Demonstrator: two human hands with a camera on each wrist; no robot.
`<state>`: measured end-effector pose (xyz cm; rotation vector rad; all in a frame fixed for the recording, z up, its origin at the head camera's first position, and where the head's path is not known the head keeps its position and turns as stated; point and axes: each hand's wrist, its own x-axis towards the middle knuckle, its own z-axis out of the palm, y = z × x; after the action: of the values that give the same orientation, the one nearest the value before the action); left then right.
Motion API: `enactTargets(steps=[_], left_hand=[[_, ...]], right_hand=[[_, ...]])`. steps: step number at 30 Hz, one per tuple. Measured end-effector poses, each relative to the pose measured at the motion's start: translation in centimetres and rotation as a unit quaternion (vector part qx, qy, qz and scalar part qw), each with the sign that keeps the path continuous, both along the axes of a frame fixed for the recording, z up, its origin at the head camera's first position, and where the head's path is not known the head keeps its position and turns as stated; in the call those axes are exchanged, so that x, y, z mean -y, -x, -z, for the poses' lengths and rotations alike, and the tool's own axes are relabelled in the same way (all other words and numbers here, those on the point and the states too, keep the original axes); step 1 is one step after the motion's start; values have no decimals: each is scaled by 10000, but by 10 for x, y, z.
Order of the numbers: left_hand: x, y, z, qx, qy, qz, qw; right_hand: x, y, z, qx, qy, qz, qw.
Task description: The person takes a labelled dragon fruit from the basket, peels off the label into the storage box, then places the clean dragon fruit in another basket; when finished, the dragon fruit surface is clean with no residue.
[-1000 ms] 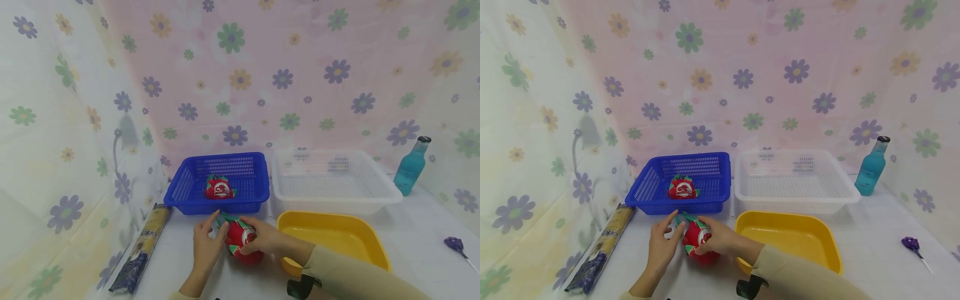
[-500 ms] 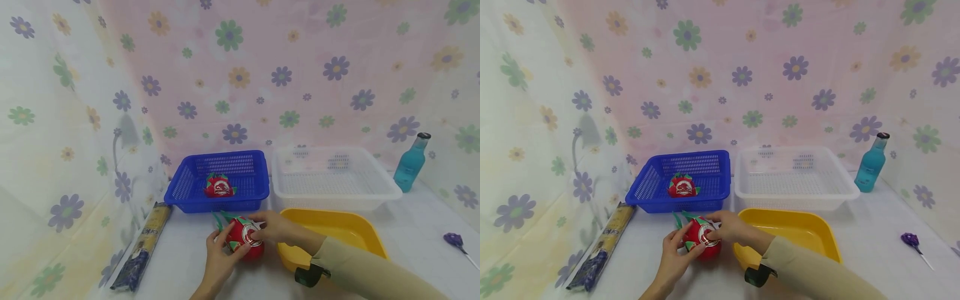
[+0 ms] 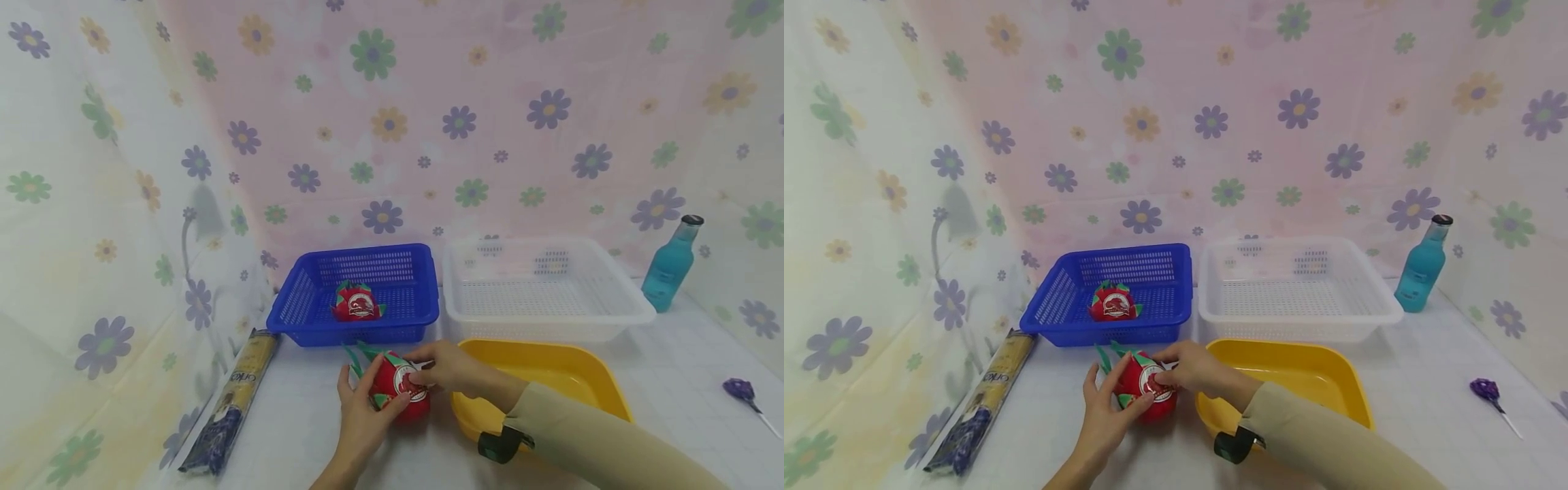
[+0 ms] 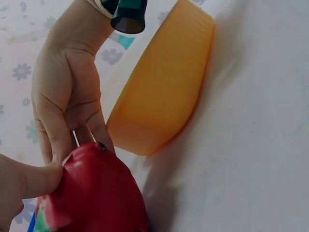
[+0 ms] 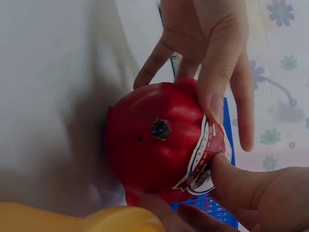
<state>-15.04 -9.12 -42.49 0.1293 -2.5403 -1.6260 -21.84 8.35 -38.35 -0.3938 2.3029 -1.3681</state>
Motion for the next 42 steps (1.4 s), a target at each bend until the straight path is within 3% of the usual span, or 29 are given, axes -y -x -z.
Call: enactTargets(steps=[9, 19, 30, 42], left_hand=[[0, 5, -10, 177, -60, 487, 9986], [7, 9, -13, 116, 753, 1231, 9895], [12, 14, -19, 382, 537, 1314, 9891], [10, 15, -19, 628, 114, 1246, 9902]], right_hand=[[1, 1, 5, 28, 23, 30, 10000], [-3, 3, 9, 23, 78, 394, 9992], [-3, 3, 8, 29, 177, 382, 9991], [0, 0, 8, -66, 80, 720, 9974]])
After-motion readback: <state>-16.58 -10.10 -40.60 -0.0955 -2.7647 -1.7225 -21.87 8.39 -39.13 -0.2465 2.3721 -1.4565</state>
